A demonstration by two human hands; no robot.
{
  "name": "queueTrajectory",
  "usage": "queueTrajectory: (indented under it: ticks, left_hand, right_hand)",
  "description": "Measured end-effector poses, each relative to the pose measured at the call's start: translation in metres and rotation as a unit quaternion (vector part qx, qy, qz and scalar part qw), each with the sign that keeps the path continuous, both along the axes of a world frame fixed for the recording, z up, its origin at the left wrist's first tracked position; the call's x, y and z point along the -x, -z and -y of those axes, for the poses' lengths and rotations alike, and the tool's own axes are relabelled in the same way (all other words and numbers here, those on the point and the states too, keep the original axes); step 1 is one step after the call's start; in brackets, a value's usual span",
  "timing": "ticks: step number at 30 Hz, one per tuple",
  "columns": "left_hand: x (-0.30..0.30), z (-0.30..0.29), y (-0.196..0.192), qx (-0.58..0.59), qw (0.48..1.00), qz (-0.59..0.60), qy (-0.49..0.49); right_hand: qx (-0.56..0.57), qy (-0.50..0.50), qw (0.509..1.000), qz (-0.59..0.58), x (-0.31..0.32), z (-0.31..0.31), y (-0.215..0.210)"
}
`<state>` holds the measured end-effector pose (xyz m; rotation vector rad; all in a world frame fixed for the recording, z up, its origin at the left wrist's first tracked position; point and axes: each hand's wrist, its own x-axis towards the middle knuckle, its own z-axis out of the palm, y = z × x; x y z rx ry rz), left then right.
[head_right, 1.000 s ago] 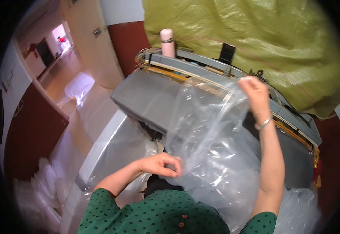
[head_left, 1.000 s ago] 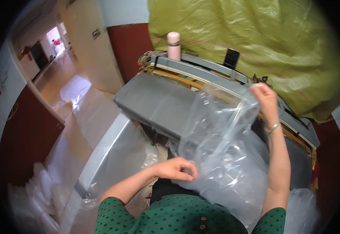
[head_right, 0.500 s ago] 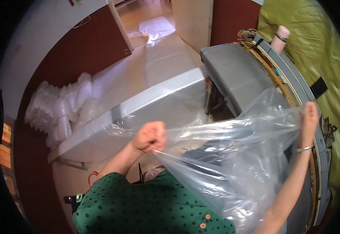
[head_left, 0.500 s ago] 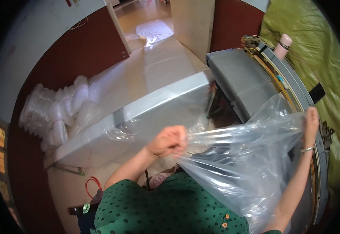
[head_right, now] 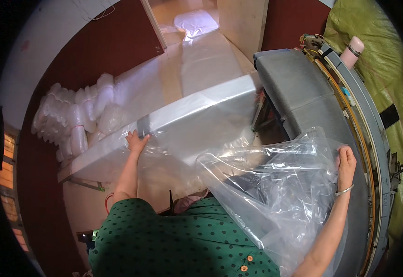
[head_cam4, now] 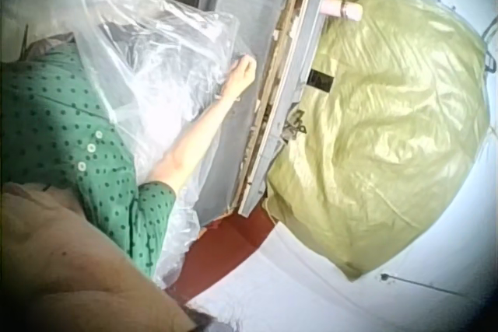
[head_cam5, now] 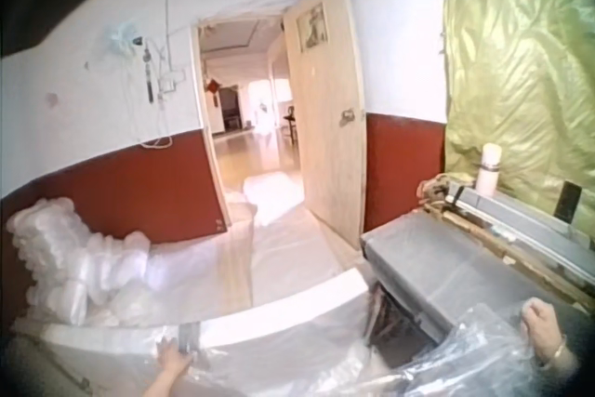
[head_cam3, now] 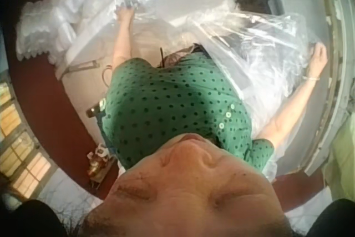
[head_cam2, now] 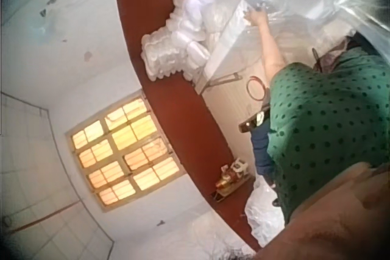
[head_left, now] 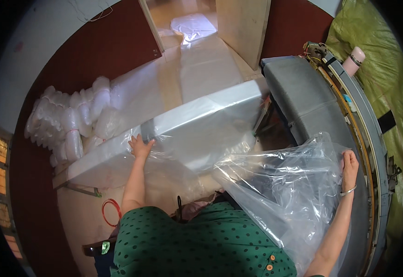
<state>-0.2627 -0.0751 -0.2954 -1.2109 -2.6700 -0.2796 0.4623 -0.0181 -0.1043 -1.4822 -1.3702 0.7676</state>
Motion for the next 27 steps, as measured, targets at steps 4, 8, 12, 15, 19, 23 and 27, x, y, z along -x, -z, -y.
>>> queueTrajectory:
  ticks: [4,8,12,15,19,23,27]
  left_hand:
    - [-0.005,-0.008,-0.023,-0.045,0.992,0.058,0.106]
    - [0.000,-0.039,-0.043,-0.264,0.849,0.448,0.091]
    - [-0.019,-0.079,-0.065,-0.142,0.917,0.278,0.247]
    - [-0.018,-0.066,-0.023,-0.023,0.915,0.022,0.402]
    - [-0.014,-0.048,-0.031,0.123,0.955,0.054,0.263]
    - [0.002,-0.056,-0.074,-0.007,0.972,0.166,0.169]
    - [-0.007,-0.088,-0.127,-0.210,0.911,0.114,0.337]
  right_hand:
    - [0.015,-0.014,1.000,-0.001,-0.002,0.002,0.004]
    - [0.009,0.032,0.998,-0.048,0.015,0.004,-0.008]
    - [0.008,0.019,0.996,-0.089,0.032,0.012,-0.018]
    - [0.029,-0.023,0.994,-0.104,0.041,0.008,-0.012]
    - [0.034,0.001,0.993,-0.113,0.030,0.023,-0.013]
    - [0.028,0.015,0.991,-0.127,0.019,0.029,-0.013]
    - [0.022,0.012,0.989,-0.146,0.030,0.024,-0.006]
